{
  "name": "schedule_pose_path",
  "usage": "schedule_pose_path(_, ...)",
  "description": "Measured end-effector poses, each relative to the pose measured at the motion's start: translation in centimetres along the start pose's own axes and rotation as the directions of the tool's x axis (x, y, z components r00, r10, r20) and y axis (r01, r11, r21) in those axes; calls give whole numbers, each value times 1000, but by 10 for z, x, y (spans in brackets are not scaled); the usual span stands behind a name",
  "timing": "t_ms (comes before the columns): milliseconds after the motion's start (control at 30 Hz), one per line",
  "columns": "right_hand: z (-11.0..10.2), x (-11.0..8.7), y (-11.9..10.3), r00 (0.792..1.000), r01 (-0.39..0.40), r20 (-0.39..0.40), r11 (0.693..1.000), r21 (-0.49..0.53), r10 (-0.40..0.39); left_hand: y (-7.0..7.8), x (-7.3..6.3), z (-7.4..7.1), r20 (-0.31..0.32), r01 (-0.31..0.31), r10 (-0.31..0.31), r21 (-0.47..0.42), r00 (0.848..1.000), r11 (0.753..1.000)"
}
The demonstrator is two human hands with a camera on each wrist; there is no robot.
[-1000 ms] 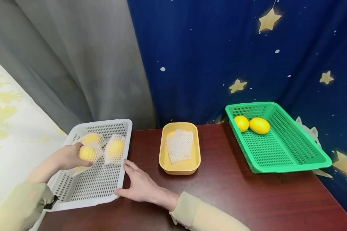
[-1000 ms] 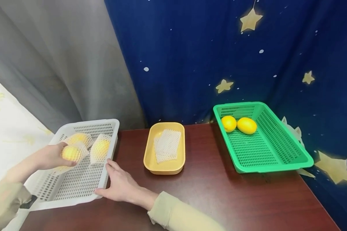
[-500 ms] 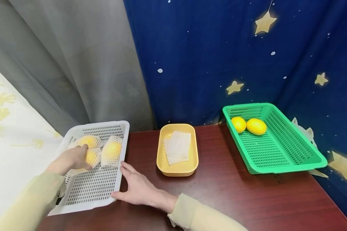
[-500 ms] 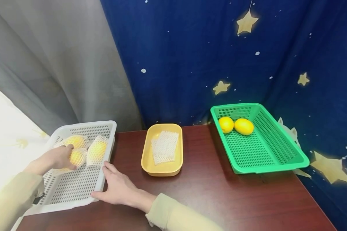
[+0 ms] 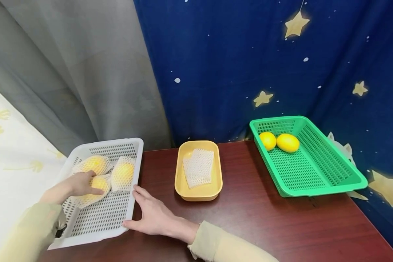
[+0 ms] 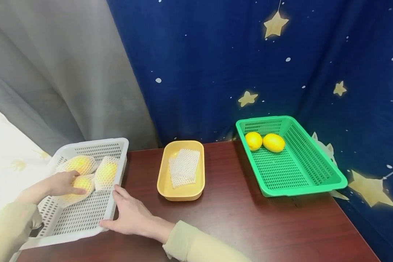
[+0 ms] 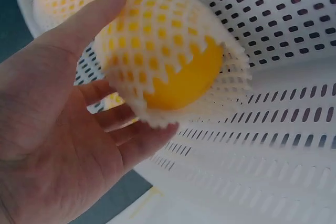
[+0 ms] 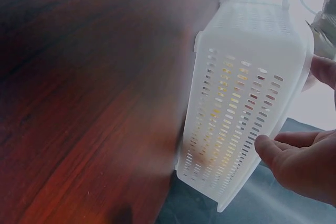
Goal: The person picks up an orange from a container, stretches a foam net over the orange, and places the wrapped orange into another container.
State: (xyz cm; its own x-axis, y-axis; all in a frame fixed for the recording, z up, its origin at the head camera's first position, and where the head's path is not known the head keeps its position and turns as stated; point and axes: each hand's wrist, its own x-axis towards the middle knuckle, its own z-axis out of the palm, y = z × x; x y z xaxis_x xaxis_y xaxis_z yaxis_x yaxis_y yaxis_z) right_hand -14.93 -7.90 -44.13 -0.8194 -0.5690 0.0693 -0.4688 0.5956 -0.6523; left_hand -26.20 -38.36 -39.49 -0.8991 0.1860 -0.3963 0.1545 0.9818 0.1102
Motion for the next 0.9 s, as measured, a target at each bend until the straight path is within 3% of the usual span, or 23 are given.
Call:
schedule_pose_path(367,0,1,1,1000,6,10,1000,-2,-6,-6,-8,0,-32,6,-7,-11,999,1000)
schedule_pose_path(600,-4,2,0,1000,25,20,994,-106,-23,-5,-9,-1,-156,-16,13,-18,988,1000)
schedule_pose_path(767,-17,1,2,998,67,5,990,-121,-66,6,-15,-5,-294,-2,-14,-54,956,999)
schedule_pose_path(900,-39,-1,9,992,120,-28,978,-171,-126,29,-18,-9,-443,-24,-24,-103,896,994)
